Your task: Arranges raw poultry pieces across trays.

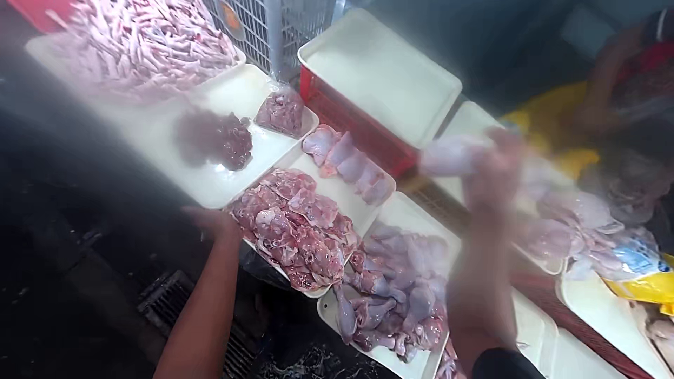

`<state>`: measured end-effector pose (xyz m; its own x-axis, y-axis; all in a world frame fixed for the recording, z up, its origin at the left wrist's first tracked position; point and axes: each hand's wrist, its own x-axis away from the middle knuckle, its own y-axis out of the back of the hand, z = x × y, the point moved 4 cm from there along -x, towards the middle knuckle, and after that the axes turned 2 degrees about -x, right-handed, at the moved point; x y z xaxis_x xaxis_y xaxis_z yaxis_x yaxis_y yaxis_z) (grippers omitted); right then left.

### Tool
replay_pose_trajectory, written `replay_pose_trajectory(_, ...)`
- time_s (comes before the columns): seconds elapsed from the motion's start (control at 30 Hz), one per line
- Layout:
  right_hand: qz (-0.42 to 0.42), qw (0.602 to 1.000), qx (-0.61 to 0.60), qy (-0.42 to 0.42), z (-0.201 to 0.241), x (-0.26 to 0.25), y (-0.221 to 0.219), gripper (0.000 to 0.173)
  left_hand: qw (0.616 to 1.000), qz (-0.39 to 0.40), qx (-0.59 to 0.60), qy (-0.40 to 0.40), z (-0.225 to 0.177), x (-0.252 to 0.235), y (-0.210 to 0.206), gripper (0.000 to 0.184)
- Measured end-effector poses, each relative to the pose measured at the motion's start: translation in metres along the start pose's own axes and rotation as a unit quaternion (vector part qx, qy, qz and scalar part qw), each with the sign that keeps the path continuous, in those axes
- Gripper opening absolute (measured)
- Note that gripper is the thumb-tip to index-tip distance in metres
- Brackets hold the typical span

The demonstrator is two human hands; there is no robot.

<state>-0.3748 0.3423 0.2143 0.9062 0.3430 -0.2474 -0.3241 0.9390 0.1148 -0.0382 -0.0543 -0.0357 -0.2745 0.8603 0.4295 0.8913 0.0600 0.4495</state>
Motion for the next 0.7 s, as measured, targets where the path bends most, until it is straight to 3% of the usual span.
replay_pose_trajectory(0.1, 0.129, 0.991, -0.038, -0.011, -0.027, -0.029, -0.104, 0.056, 1.0, -0.002, 0.018, -0.001, 0.0, 0.001, 0.0, 0.094)
replay_pose_trajectory(0.13, 0.174, 0.984, -0.005, -0.028, -0.048, -0.038, -0.135, 0.061, 1.0, 0.001, 0.018, -0.001, -0.002, 0.005, 0.001, 0.093)
replay_pose_trajectory(0.2, 0.245, 0.95, 0.19, -0.032, -0.101, -0.05, -0.19, 0.073, 1.0, 0.002, 0.014, 0.001, -0.004, 0.01, 0.002, 0.089)
replay_pose_trajectory(0.27, 0.251, 0.877, 0.41, -0.009, -0.14, -0.045, -0.227, 0.069, 1.0, -0.006, -0.001, -0.003, -0.005, 0.01, 0.0, 0.088)
replay_pose_trajectory(0.33, 0.221, 0.87, 0.44, 0.006, -0.155, -0.032, -0.259, 0.057, 1.0, -0.014, -0.003, -0.005, -0.006, 0.009, 0.0, 0.087)
replay_pose_trajectory(0.4, 0.23, 0.886, 0.402, 0.016, -0.16, -0.012, -0.291, 0.064, 1.0, -0.014, 0.005, -0.006, -0.005, 0.008, 0.001, 0.087)
replay_pose_trajectory(0.47, 0.24, 0.888, 0.393, -0.014, -0.165, 0.007, -0.305, 0.072, 1.0, 0.008, 0.011, -0.016, -0.002, 0.014, 0.001, 0.086)
replay_pose_trajectory(0.57, 0.205, 0.886, 0.414, -0.034, -0.167, 0.014, -0.311, 0.07, 0.998, 0.027, 0.035, -0.049, -0.002, 0.015, 0.004, 0.084)
replay_pose_trajectory(0.7, 0.182, 0.88, 0.433, -0.063, -0.163, 0.015, -0.301, 0.088, 0.99, 0.085, 0.089, -0.074, -0.006, 0.027, 0.006, 0.08)
